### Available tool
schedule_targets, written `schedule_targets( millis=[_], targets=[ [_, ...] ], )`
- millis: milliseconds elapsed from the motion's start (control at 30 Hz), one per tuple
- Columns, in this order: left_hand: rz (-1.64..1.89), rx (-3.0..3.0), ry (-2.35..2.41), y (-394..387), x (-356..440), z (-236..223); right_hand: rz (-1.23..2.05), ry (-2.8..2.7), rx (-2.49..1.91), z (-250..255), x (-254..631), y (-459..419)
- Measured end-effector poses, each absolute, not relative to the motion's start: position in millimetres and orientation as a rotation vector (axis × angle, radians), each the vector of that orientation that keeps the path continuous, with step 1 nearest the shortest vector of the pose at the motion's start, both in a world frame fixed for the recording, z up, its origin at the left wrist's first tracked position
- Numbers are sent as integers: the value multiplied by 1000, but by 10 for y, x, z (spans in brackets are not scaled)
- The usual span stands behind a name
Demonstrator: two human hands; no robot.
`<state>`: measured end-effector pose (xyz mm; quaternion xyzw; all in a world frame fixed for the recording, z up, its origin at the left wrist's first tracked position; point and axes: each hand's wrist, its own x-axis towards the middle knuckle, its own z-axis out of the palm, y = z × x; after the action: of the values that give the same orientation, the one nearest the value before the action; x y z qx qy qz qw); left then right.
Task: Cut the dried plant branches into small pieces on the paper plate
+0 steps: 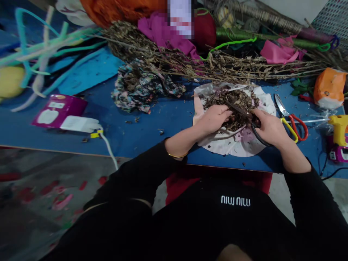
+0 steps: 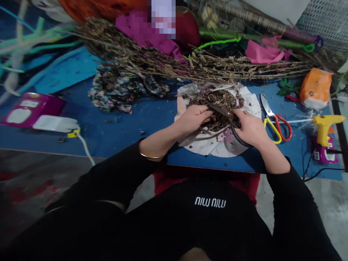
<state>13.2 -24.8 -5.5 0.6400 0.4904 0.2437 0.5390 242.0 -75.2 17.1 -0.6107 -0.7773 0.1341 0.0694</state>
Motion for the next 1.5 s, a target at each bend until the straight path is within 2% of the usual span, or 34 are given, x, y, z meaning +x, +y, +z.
schedule_targets(
  millis=[700, 967, 1300, 1500],
  targets=[
    [546, 1605, 1146, -221, 116, -114, 407, -2390, -1799, 174, 2407, -760],
    [455, 1858, 1247, -228, 109, 12, 423, -2334, -1801, 167, 2451, -731],
    [214, 2114, 1307, -332, 139, 151, 277, -2293, -1887, 128, 2429, -724],
    [240, 2075, 1316, -340, 108, 157, 258, -2283, -1880, 153, 2429, -725]
  ],
)
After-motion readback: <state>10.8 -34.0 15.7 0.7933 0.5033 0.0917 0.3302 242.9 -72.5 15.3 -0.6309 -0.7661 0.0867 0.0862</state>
